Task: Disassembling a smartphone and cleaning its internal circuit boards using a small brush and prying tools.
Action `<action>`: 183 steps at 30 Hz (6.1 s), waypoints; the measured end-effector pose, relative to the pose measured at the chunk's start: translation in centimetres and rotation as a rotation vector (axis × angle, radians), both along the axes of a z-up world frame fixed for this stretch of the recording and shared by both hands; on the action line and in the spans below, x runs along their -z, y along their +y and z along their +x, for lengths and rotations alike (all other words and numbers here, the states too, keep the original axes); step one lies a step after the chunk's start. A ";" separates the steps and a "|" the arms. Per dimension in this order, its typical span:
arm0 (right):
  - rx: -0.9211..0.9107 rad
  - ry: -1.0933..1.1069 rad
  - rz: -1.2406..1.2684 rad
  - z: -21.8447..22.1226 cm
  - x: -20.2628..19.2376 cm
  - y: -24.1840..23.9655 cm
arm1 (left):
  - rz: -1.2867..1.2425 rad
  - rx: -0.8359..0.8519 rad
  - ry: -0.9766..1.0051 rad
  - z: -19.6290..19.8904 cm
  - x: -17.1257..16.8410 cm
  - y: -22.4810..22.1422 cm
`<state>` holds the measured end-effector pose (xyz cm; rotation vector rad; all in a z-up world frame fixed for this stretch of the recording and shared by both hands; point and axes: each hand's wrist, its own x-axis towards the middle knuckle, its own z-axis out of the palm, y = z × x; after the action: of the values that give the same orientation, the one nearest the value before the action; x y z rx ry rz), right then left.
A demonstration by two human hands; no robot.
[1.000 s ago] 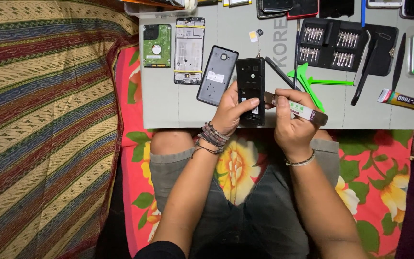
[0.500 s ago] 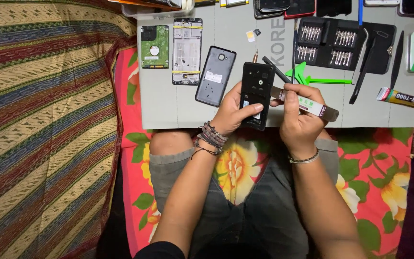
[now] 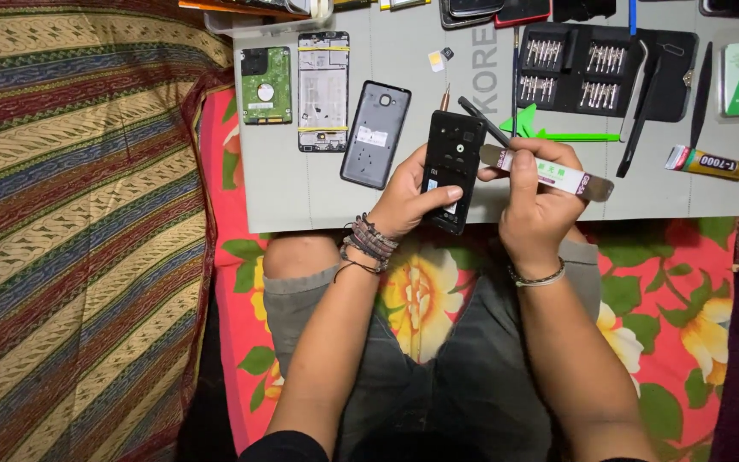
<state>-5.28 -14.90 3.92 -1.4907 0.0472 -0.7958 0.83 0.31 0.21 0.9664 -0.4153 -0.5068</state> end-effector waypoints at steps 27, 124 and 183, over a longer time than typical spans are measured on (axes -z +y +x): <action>0.053 0.070 -0.012 0.1 0.0 0.4 | 0.018 -0.011 -0.001 0.0 -0.2 -0.1; -0.280 -0.185 0.063 -10.6 -6.7 4.7 | 0.681 -0.040 -0.591 -14.3 -14.2 9.1; -0.644 0.007 -0.085 -8.8 -4.8 -1.8 | 0.944 0.239 -0.989 -7.2 -16.8 9.1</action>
<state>-14.06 -16.66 8.72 -1.4651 -0.4466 -0.2716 -6.37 9.42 17.05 2.0984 -1.2501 -0.4009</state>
